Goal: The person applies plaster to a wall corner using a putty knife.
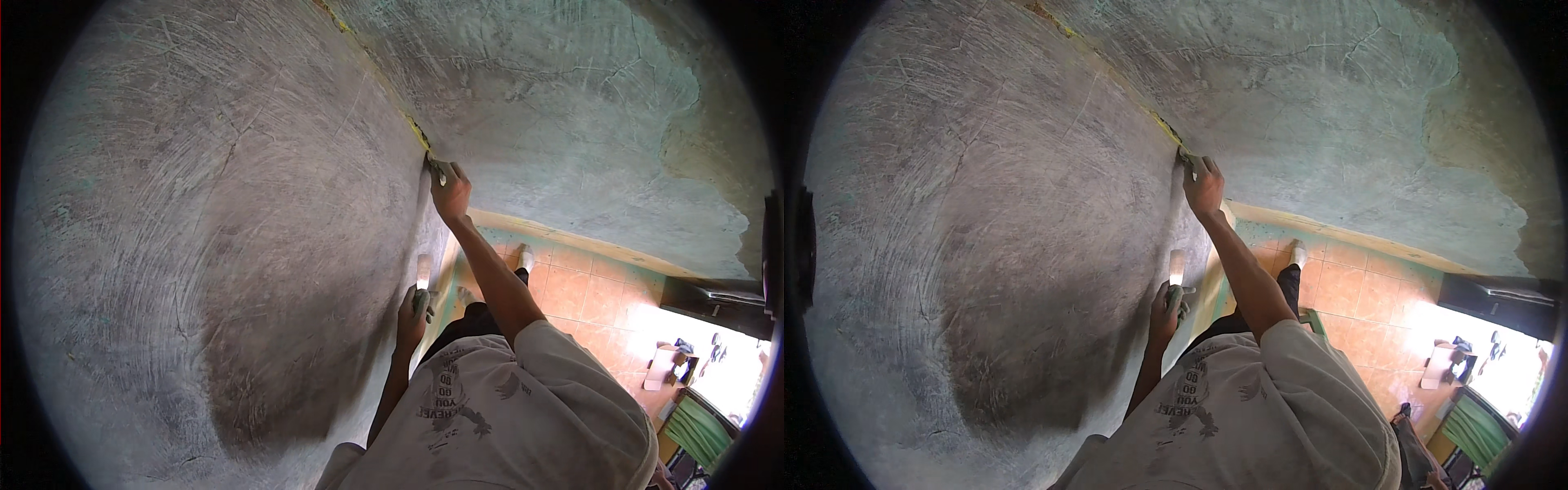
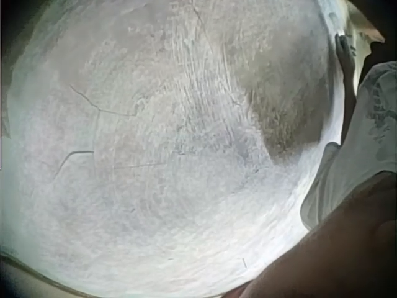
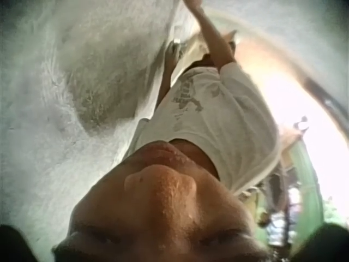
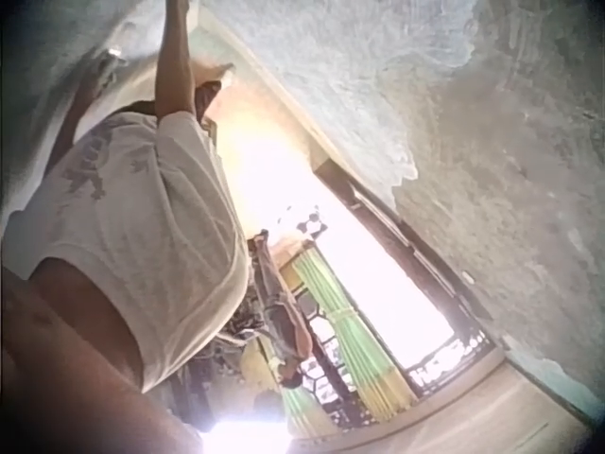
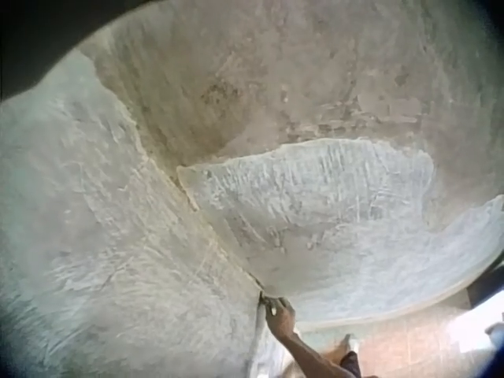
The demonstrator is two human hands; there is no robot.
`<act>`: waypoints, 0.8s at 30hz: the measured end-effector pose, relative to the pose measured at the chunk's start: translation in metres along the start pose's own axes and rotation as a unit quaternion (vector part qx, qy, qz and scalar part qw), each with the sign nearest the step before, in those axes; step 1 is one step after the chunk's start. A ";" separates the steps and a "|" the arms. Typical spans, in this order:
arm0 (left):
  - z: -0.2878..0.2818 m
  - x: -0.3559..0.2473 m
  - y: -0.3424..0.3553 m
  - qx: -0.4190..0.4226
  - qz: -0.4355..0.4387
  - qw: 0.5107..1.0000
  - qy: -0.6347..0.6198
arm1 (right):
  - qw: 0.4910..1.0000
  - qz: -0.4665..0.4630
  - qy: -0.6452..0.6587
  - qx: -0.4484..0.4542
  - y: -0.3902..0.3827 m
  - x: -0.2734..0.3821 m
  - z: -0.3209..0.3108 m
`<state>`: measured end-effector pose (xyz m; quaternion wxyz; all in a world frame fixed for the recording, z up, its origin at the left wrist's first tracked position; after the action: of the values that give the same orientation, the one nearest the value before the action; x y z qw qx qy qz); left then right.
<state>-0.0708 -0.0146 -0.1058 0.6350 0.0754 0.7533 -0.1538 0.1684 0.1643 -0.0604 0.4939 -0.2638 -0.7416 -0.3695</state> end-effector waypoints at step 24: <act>-0.012 0.006 -0.004 -0.016 0.015 1.000 -0.002 | 0.995 -0.050 0.086 0.030 0.020 0.067 -0.008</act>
<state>-0.0844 -0.0149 -0.1097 0.6396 0.0763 0.7534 -0.1323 0.1629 0.1714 0.0091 0.5446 -0.1782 -0.7195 -0.3924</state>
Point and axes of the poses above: each hand's wrist, its own y-axis towards the middle knuckle, its own z-axis out of the palm, x = y × z, the point moved 7 cm from there along y, towards the middle knuckle, and after that the axes turned 15 degrees about z, right-handed, at the moved point
